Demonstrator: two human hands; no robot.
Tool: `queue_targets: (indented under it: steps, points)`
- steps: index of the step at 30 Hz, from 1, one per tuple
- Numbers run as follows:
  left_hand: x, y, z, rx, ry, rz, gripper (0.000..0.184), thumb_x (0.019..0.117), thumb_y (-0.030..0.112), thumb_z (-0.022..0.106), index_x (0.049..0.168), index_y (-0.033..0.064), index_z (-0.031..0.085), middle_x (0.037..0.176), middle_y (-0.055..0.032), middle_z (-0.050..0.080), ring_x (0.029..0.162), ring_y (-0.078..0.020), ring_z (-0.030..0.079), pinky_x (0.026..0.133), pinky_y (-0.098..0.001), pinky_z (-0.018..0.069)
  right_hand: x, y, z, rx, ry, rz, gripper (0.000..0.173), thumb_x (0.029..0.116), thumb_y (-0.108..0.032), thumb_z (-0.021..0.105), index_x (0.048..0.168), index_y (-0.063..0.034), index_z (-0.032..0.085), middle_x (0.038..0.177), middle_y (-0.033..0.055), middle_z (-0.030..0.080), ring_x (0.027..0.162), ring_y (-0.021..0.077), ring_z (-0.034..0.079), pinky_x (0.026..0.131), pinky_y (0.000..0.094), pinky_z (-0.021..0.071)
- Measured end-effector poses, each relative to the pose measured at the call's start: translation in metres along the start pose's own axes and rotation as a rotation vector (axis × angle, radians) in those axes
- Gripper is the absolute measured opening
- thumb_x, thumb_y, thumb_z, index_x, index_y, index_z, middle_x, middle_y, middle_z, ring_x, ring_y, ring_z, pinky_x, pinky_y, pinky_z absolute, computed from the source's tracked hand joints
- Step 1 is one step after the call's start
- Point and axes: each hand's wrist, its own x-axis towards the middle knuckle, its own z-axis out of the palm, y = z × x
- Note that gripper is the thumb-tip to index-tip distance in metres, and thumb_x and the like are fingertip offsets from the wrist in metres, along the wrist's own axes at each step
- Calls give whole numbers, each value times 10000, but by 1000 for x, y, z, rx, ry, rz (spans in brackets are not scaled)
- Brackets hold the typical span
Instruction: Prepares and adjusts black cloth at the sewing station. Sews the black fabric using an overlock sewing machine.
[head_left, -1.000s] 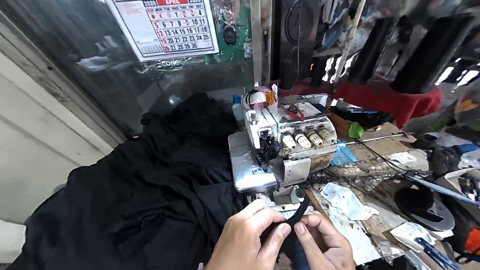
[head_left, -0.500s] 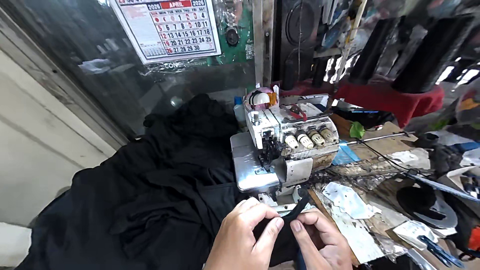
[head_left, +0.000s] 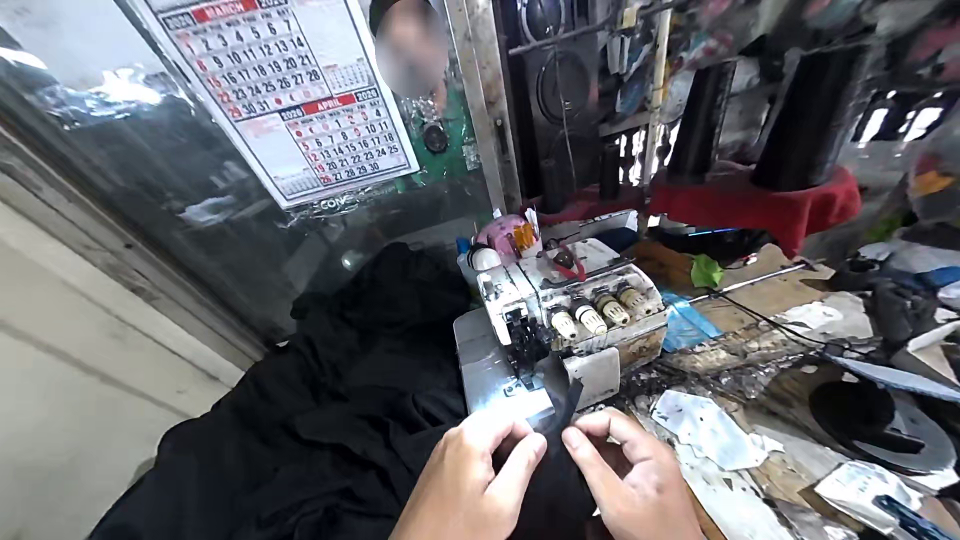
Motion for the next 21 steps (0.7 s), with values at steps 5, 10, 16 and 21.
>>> queue_targets:
  steps: [5, 10, 16, 21]
  points:
    - [16, 4, -12, 46, -11, -24, 286, 1034, 433, 558, 929, 200, 687, 720, 89, 609, 599, -51, 558, 529, -260, 471, 10, 1, 3, 22, 21, 20, 78, 933, -126, 725, 952, -56, 753, 891, 42, 715, 725, 133, 688, 620, 279, 611]
    - [51, -9, -14, 336, -114, -143, 341, 1012, 490, 515, 949, 212, 701, 764, 64, 639, 675, -81, 609, 629, -324, 523, 30, 35, 22, -97, 148, 17, 92, 893, -222, 745, 875, -141, 784, 791, -50, 717, 641, 61, 676, 562, 238, 604]
    - [85, -28, -26, 393, -214, -302, 300, 971, 432, 548, 889, 189, 703, 781, 32, 640, 724, -118, 614, 674, -378, 516, 49, 45, 49, -122, 263, 95, 161, 807, -256, 796, 873, -143, 702, 600, -70, 578, 481, 60, 533, 444, 237, 463]
    - [72, -40, -6, 452, 80, -196, 249, 947, 415, 527, 856, 242, 681, 701, 96, 608, 632, -68, 591, 564, -337, 505, 50, 47, 53, -191, 306, 44, 170, 817, -253, 805, 909, -139, 719, 592, -88, 531, 461, 43, 474, 421, 220, 419]
